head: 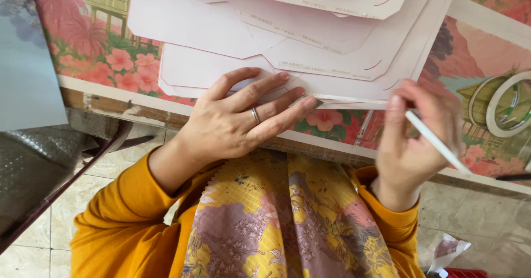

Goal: The person applies a strip of white tape to the flap of each pink envelope in a stack. They smooth the tape down with their fingers and proceed to the next envelope one at a time.

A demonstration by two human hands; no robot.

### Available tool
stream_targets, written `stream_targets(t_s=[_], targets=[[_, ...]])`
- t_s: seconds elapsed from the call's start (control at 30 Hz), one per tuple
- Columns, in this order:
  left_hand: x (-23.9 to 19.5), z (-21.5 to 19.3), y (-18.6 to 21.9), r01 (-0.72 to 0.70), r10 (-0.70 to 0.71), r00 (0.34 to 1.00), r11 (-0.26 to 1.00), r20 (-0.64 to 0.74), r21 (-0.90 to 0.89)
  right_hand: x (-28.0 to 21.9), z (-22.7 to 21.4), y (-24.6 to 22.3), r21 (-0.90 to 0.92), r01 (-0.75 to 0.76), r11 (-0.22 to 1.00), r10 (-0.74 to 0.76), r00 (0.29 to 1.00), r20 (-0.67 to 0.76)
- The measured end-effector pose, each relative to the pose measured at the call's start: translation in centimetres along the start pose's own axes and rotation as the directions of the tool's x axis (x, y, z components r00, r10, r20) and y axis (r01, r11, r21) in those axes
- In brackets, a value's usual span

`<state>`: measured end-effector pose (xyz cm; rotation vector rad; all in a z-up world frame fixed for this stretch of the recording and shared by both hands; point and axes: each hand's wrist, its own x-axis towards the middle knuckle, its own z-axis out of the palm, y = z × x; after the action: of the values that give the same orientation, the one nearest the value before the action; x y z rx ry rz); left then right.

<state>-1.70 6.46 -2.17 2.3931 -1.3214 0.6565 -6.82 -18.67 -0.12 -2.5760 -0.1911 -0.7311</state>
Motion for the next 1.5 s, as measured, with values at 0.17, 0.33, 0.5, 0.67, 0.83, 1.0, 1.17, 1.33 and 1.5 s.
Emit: stream_targets(t_s=[0.17, 0.33, 0.5, 0.67, 0.83, 1.0, 1.17, 1.33, 1.5], targets=[[0.8, 0.0, 0.7, 0.027, -0.032, 0.998, 0.997, -0.054, -0.074, -0.8, 0.6, 2.4, -0.072, 0.017, 0.997, -0.018, 1.000, -0.015], [3.8, 1.5, 3.1, 0.012, -0.025, 0.997, 0.986, -0.076, -0.167, -0.8, 0.9, 2.6, -0.025, -0.010, 1.000, 0.009, 1.000, -0.027], [6.7, 6.0, 6.3, -0.013, -0.004, 0.994, 0.989, -0.112, -0.150, 0.7, -0.6, 2.5, 0.009, 0.062, 0.998, -0.063, 0.993, 0.104], [7.2, 1.2, 2.8, 0.023, -0.021, 0.998, 1.000, -0.065, 0.020, 0.7, 0.1, 2.6, 0.038, 0.036, 0.999, -0.027, 0.976, -0.217], [5.8, 2.7, -0.8, 0.077, -0.081, 0.996, 0.991, 0.036, 0.106, 0.9, 1.6, 2.0, 0.116, 0.136, 0.984, -0.124, 0.987, -0.103], [5.7, 3.1, 2.2, 0.099, -0.102, 0.990, 0.994, 0.100, 0.035, 0.4, 0.6, 2.4, 0.214, 0.068, 0.974, -0.068, 0.998, -0.006], [6.1, 4.3, 4.8, 0.178, -0.188, 0.975, 0.980, 0.117, 0.086, -1.2, 1.1, 1.6, 0.006, 0.138, 0.990, -0.136, 0.984, -0.111], [5.3, 3.4, 3.5, 0.137, -0.145, 0.976, 0.989, 0.165, 0.055, -1.5, 0.5, -0.8, 0.223, 0.264, 0.938, -0.249, 0.964, -0.096], [1.7, -0.7, 0.9, 0.183, -0.222, 0.971, 0.931, -0.092, -0.316, -0.5, 1.2, -2.0, 0.403, -0.324, 0.856, 0.270, 0.945, 0.185]])
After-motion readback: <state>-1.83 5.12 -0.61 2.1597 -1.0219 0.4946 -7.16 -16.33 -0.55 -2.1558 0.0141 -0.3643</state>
